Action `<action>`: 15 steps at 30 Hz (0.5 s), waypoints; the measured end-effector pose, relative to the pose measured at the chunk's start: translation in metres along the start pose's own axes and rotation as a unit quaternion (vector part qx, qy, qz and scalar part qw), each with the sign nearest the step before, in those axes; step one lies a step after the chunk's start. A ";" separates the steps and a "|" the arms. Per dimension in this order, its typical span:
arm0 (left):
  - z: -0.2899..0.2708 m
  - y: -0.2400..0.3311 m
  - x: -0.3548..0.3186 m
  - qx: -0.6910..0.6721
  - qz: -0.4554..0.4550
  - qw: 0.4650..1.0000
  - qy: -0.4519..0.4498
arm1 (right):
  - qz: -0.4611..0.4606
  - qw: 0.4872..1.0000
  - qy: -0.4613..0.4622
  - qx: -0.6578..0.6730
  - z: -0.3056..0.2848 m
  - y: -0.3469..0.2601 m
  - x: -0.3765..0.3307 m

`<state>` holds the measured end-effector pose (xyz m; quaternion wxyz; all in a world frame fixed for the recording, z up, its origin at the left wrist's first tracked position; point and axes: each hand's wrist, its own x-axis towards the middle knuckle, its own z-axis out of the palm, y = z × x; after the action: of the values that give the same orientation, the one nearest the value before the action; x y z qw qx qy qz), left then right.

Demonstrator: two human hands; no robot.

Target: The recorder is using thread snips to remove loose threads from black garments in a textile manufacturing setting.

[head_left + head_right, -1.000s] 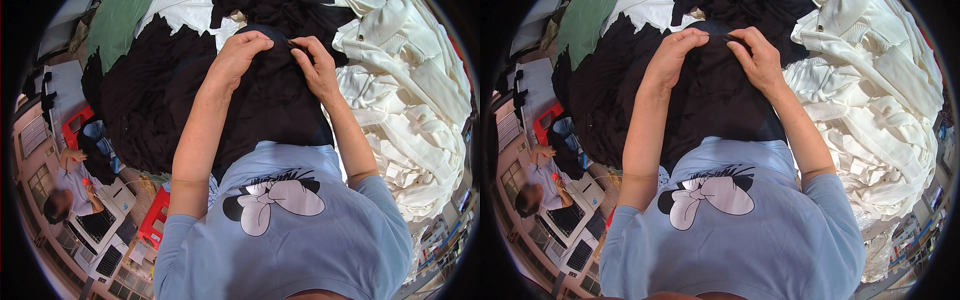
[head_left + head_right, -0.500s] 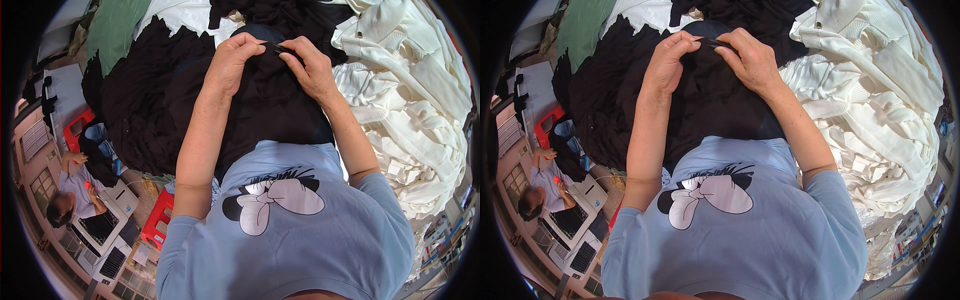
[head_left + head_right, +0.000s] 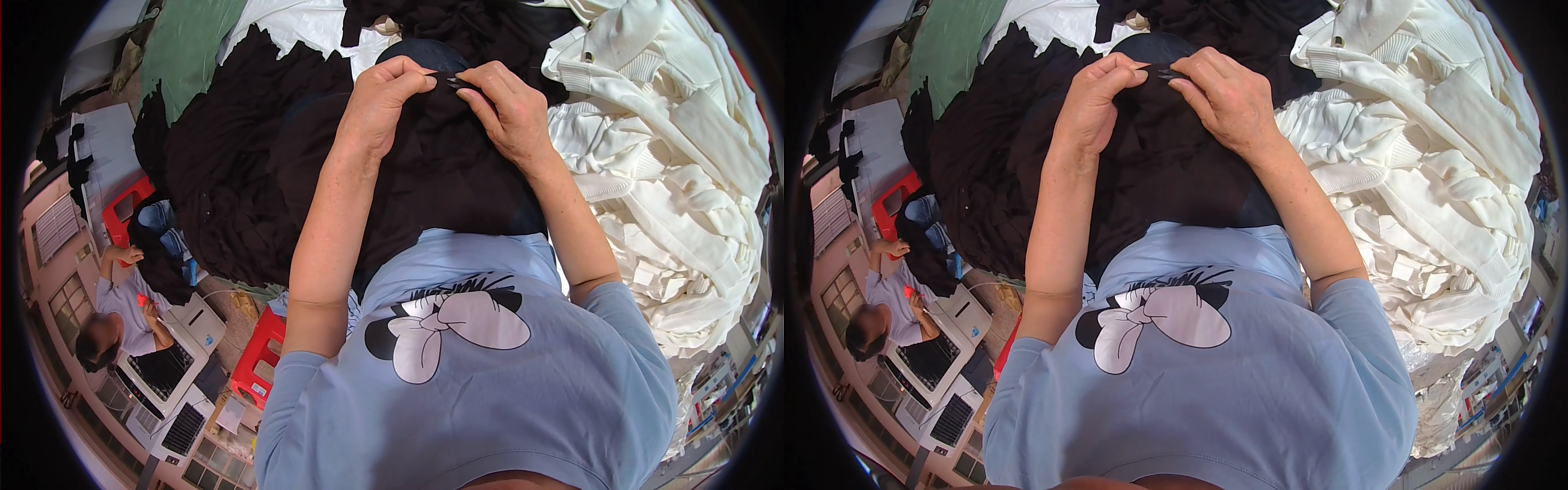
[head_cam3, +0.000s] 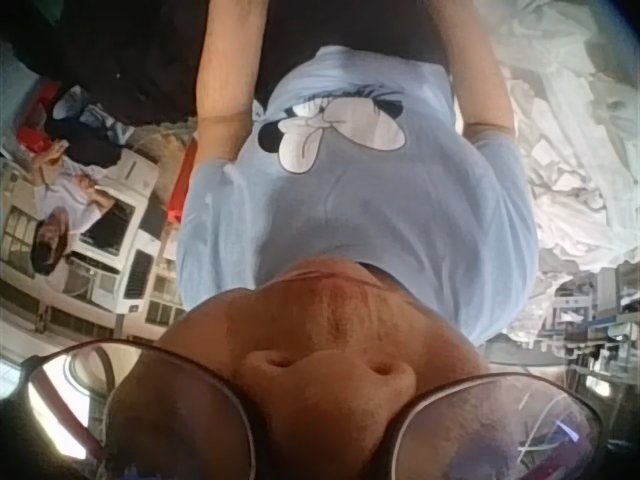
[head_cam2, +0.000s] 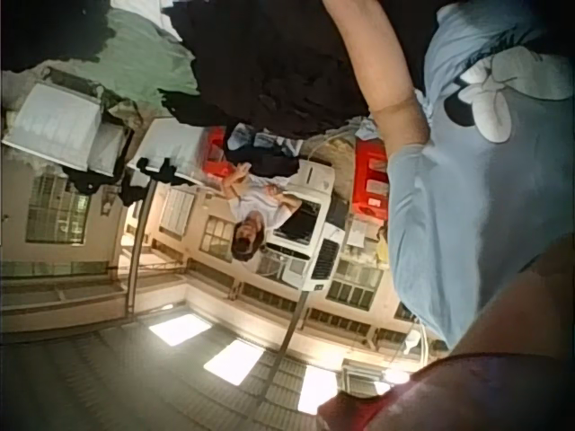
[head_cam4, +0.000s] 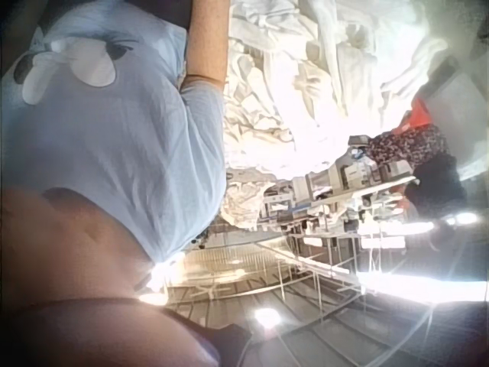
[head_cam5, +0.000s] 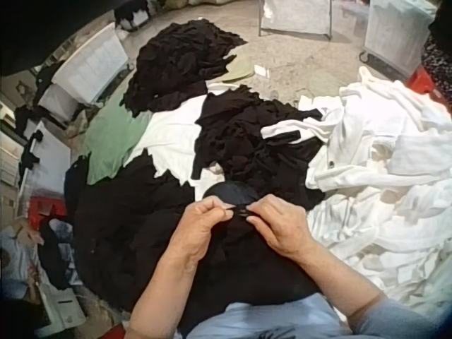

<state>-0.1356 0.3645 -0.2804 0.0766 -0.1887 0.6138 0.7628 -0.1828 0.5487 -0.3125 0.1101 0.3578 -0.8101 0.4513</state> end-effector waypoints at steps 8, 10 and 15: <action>-0.002 -0.002 0.001 0.007 -0.006 1.000 -0.004 | 0.011 1.000 -0.013 0.019 0.002 0.001 -0.001; -0.002 -0.003 0.001 0.005 -0.007 1.000 -0.004 | 0.051 0.996 -0.008 0.075 0.004 0.004 -0.004; -0.003 -0.002 -0.001 0.013 0.005 1.000 -0.002 | 0.208 0.943 0.034 0.257 0.011 0.026 -0.016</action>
<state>-0.1338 0.3620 -0.2820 0.0765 -0.1829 0.6241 0.7557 -0.1876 0.5559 -0.3441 -0.0545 0.1817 -0.7184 0.6692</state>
